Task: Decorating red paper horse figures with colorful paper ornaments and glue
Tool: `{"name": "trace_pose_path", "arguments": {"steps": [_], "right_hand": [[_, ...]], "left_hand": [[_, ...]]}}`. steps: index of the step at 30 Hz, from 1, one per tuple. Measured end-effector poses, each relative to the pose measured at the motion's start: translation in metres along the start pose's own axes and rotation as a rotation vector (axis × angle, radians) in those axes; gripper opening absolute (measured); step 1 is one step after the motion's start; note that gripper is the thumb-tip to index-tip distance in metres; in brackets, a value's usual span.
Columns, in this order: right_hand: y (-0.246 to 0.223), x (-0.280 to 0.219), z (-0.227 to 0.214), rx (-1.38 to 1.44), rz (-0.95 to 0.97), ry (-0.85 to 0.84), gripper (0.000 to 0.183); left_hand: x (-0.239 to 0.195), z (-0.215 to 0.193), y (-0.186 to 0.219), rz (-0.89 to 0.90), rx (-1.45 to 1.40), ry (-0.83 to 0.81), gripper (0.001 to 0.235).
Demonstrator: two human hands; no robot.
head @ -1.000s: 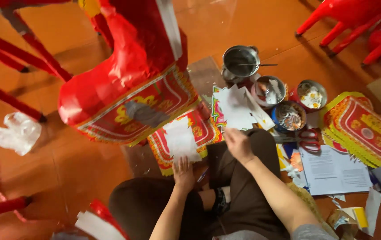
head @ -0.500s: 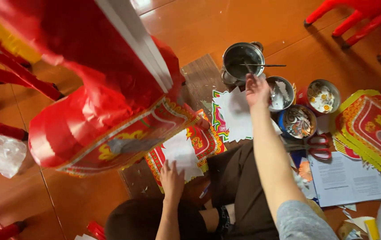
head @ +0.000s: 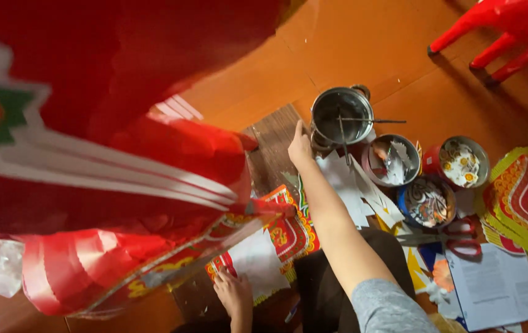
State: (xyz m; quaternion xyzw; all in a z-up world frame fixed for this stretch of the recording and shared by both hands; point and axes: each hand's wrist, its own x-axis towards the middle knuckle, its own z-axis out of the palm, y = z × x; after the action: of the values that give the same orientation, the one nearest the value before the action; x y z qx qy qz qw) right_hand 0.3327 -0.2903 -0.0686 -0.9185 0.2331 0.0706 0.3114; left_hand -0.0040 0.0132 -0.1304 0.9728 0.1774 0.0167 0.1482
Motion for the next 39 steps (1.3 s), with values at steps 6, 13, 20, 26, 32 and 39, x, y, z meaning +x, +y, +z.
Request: {"name": "trace_pose_path", "arguments": {"steps": [6, 13, 20, 26, 32, 39], "right_hand": [[-0.011, 0.009, -0.009, -0.097, 0.201, -0.181, 0.092], [0.022, -0.087, -0.023, 0.109, -0.114, -0.054, 0.049], [0.036, -0.332, -0.088, 0.324, -0.051, -0.264, 0.038], [0.056, -0.397, -0.079, 0.167, -0.756, -0.25, 0.105], [0.025, -0.428, -0.085, 0.266, -1.244, 0.126, 0.054], [-0.047, -0.467, -0.132, 0.44, -1.226, -0.169, 0.023]], "left_hand": [[0.003, -0.009, 0.008, -0.228, -0.053, -0.216, 0.041], [0.004, -0.022, 0.016, -0.21, -0.153, -0.218, 0.024], [0.0, -0.055, 0.032, -0.32, -0.564, -0.307, 0.052], [-0.031, -0.141, 0.034, -0.239, -1.431, -0.534, 0.042], [-0.091, -0.236, 0.013, -0.296, -1.528, -0.641, 0.022], [-0.089, -0.291, -0.02, 0.354, -1.185, -0.149, 0.042]]}}
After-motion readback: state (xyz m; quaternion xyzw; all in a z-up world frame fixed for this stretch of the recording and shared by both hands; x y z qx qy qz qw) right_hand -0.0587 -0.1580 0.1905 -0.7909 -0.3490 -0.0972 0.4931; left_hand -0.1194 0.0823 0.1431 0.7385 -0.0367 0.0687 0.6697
